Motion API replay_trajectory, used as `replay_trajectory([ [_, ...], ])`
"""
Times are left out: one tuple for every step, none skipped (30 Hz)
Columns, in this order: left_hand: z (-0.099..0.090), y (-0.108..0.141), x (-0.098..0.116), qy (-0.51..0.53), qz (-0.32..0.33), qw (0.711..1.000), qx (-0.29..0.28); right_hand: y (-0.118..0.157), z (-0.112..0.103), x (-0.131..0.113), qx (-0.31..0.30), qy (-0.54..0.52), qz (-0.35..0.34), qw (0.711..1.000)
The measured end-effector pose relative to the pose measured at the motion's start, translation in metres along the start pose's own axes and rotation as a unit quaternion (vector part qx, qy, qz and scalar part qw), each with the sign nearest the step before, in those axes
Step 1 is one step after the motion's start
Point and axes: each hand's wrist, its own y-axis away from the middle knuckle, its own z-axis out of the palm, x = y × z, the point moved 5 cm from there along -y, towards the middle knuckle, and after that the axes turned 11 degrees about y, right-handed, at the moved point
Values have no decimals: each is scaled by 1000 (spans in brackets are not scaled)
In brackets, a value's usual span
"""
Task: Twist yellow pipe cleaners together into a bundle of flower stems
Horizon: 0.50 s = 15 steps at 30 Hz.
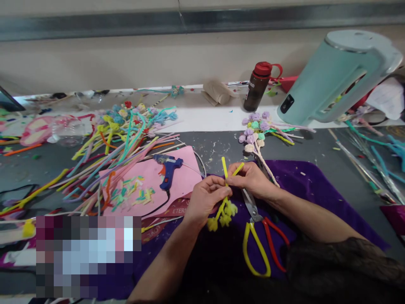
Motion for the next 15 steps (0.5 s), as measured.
replay_trajectory([
  [-1, 0, 2, -19, 24, 999, 15, 1, 1, 0, 1, 9, 2, 1000],
  [-3, 0, 4, -39, 45, 998, 26, 1, 2, -1, 3, 16, 2, 1000],
  [-4, 1, 5, -60, 63, 996, 34, 2, 3, -1, 3, 22, -1, 1000],
  [-5, 1, 5, -82, 78, 993, 41, 2, 4, -1, 3, 27, -5, 1000],
  [-6, 1, 6, -104, 90, 989, 46, 3, 5, -2, 5, 30, -11, 999],
  [-7, 1, 6, -123, 99, 986, 52, 3, 5, -2, 5, 30, -17, 999],
  [-8, 2, 7, -139, 105, 983, 56, 3, 6, -2, 3, 28, -23, 999],
  [-9, 2, 8, -148, 107, 982, 56, 3, 6, -3, -1, 24, -29, 999],
  [-9, 2, 8, -147, 104, 982, 54, 3, 6, -3, -6, 19, -34, 999],
  [-9, 2, 8, -133, 96, 985, 48, 3, 6, -3, -14, 13, -40, 999],
  [-8, 2, 7, -110, 83, 990, 41, 3, 5, -3, -23, 7, -47, 999],
  [-8, 2, 6, -82, 66, 994, 35, 2, 5, -3, -32, 3, -55, 998],
  [-7, 2, 4, -53, 45, 997, 31, 2, 4, -3, -43, 0, -63, 997],
  [-5, 2, 2, -28, 21, 999, 27, 1, 4, -3, -55, -1, -70, 996],
  [-4, 2, 0, -7, -2, 1000, 21, 1, 3, -2, -67, -3, -75, 995],
])
